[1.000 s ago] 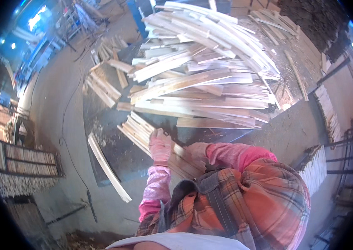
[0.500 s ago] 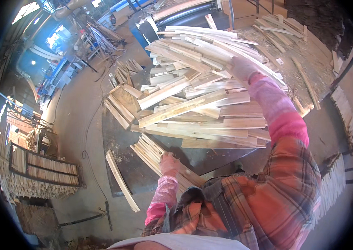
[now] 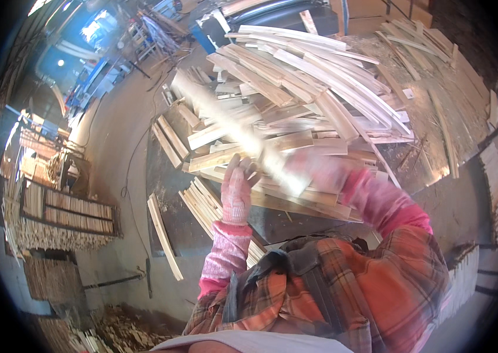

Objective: The person sorts and stacks thin wooden planks on a metal workbench in a workshop. They pick up planks from a pile, align them, and place them into a neat stack, repeating this process continuously.

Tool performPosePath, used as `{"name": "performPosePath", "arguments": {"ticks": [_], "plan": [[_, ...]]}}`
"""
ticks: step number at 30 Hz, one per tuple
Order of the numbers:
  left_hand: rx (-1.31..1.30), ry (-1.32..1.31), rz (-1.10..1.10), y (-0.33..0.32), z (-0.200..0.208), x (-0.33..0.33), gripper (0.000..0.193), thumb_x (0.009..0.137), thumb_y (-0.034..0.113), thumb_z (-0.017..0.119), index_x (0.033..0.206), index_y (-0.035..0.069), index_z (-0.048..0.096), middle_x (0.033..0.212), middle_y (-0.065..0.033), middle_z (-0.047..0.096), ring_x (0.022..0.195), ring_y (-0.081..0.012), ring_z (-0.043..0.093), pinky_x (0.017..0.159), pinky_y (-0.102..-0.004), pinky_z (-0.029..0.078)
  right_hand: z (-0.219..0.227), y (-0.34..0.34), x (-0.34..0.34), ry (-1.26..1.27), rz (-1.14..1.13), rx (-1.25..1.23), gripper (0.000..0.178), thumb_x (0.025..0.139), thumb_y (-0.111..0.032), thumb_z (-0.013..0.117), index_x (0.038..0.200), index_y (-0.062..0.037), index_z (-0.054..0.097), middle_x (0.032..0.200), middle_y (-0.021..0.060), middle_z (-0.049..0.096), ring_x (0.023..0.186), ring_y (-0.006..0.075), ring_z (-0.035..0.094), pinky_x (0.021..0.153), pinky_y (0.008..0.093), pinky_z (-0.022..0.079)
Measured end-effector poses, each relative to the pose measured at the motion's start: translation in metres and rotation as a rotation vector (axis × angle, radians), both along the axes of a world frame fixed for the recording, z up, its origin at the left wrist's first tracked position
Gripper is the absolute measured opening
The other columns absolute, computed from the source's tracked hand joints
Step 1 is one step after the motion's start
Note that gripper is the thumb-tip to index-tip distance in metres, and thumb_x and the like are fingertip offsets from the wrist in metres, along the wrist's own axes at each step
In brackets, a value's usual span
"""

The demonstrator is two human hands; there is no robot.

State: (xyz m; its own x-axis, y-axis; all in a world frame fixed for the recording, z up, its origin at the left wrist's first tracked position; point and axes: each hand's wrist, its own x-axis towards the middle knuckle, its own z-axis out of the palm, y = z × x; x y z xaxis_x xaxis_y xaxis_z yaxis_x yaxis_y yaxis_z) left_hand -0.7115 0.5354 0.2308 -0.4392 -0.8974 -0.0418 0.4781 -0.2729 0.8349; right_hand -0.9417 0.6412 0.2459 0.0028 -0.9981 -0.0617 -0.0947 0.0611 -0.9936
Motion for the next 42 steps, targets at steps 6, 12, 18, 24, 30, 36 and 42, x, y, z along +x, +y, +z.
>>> {"name": "performPosePath", "arguments": {"ticks": [6, 12, 18, 24, 30, 36, 42], "plan": [[0.18, 0.13, 0.192, -0.001, 0.0, 0.027, 0.039, 0.089, 0.002, 0.068, 0.126, 0.0, 0.058, 0.113, -0.009, 0.067, 0.102, -0.0203, 0.065, 0.088, -0.0352, 0.055, 0.061, -0.094, 0.013, 0.945, -0.212, -0.095, 0.045, 0.094, -0.033, 0.06, 0.12, 0.0032, 0.055, 0.118, 0.023, 0.063, 0.109, 0.039, 0.062, 0.095, 0.0471, 0.05], [0.048, -0.471, 0.462, -0.009, -0.045, 0.147, 0.009, 0.085, 0.004, 0.071, 0.093, 0.003, 0.067, 0.086, -0.0021, 0.068, 0.07, -0.0099, 0.062, 0.06, -0.0233, 0.051, 0.069, -0.175, -0.043, 0.985, -0.267, 0.437, 0.029, 0.088, -0.014, 0.061, 0.114, -0.0018, 0.064, 0.108, 0.0199, 0.067, 0.106, 0.0314, 0.065, 0.086, 0.0471, 0.053], [0.06, -0.857, 0.664, -0.01, -0.11, 0.303, 0.003, 0.087, 0.002, 0.062, 0.085, 0.005, 0.061, 0.072, 0.0018, 0.058, 0.06, -0.0072, 0.051, 0.05, -0.0259, 0.041, 0.003, -0.139, -0.114, 1.117, -0.326, -0.725, 0.029, 0.077, -0.012, 0.064, 0.103, -0.0023, 0.071, 0.099, 0.0194, 0.069, 0.101, 0.0328, 0.065, 0.088, 0.0426, 0.053], [0.177, -0.981, 0.76, -0.023, -0.194, 0.316, 0.01, 0.093, 0.012, 0.056, 0.09, 0.004, 0.062, 0.073, -0.0002, 0.057, 0.065, -0.0091, 0.051, 0.052, -0.0283, 0.04, -0.028, -0.069, -0.074, 0.531, -0.25, -0.451, 0.032, 0.084, -0.015, 0.064, 0.113, 0.0007, 0.068, 0.109, 0.0193, 0.069, 0.103, 0.0341, 0.065, 0.092, 0.0394, 0.051], [0.199, -0.732, 0.499, -0.022, -0.229, 0.276, 0.036, 0.097, 0.03, 0.057, 0.106, -0.004, 0.065, 0.091, -0.0121, 0.069, 0.085, -0.0198, 0.064, 0.076, -0.0337, 0.052, -0.036, -0.027, 0.034, -0.734, -0.232, 0.093, 0.03, 0.089, -0.015, 0.064, 0.113, 0.0034, 0.067, 0.111, 0.0133, 0.07, 0.102, 0.0275, 0.066, 0.09, 0.0388, 0.053], [0.043, -0.568, 0.573, -0.04, -0.095, 0.186, 0.06, 0.095, 0.027, 0.065, 0.142, -0.002, 0.043, 0.123, -0.0155, 0.062, 0.102, -0.0238, 0.064, 0.08, -0.0378, 0.057, 0.021, -0.01, 0.148, 0.391, -0.024, -0.02, 0.041, 0.092, -0.023, 0.054, 0.124, 0.0013, 0.06, 0.111, 0.0221, 0.067, 0.1, 0.0359, 0.064, 0.092, 0.0412, 0.051], [0.341, -0.078, 0.382, -0.041, -0.042, 0.148, 0.028, 0.088, 0.002, 0.067, 0.112, -0.009, 0.055, 0.087, -0.0175, 0.066, 0.067, -0.0252, 0.065, 0.059, -0.0362, 0.058, 0.016, -0.041, 0.183, 0.947, 0.315, -0.355, 0.03, 0.085, -0.031, 0.06, 0.099, -0.0046, 0.064, 0.094, 0.0153, 0.068, 0.084, 0.0332, 0.068, 0.073, 0.0483, 0.054]]}}
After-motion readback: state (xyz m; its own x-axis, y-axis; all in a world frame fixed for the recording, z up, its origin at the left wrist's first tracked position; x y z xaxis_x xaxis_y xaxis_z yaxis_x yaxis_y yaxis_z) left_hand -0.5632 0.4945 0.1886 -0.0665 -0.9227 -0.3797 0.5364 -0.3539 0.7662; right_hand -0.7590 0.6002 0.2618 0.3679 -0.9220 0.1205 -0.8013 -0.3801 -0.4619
